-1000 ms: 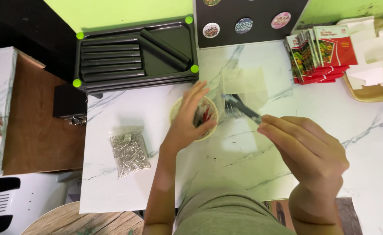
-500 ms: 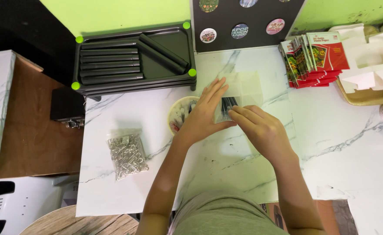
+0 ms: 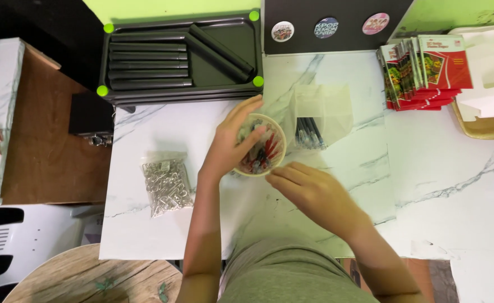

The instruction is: Organize a variety of pens and pencils from a container into a multi-compartment holder by color or type.

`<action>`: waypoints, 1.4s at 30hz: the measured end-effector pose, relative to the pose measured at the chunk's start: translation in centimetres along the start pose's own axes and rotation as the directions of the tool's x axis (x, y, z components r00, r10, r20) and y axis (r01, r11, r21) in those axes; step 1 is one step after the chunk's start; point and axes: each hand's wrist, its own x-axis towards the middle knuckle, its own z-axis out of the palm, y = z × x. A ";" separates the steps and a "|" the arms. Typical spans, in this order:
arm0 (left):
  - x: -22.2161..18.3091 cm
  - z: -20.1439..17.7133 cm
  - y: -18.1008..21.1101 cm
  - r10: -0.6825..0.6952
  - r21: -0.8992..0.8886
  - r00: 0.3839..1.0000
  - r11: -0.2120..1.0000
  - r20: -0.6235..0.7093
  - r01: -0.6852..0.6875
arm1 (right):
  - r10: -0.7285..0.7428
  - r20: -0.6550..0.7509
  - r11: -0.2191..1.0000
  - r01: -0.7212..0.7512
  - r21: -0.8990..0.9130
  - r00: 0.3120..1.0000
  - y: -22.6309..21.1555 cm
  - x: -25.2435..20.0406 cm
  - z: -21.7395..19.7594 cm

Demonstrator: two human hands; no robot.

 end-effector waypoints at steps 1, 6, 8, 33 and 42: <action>-0.5 -0.2 -0.1 -0.007 0.002 1.000 1.000 -0.004 0.007 | -0.003 0.004 1.000 0.003 0.006 1.000 0.5 0.3 1.4; -2.4 -0.4 -1.1 -0.069 -0.049 0.983 0.997 -0.171 0.062 | 0.114 0.021 0.992 -0.115 0.060 0.993 3.5 1.8 7.6; -2.9 -0.1 -1.8 -0.088 -0.086 0.977 0.994 -0.196 0.072 | 0.100 0.039 0.983 -0.105 0.150 0.994 4.5 2.2 9.2; -3.8 2.3 -3.2 0.005 -0.076 0.956 0.997 -0.293 -0.029 | -0.032 0.333 0.956 -0.069 0.285 0.942 5.2 4.4 9.3; -2.9 2.1 -1.0 -0.026 -0.123 0.963 0.992 -0.267 -0.007 | 0.179 -0.211 0.968 -0.133 0.214 0.961 -0.8 1.7 -3.1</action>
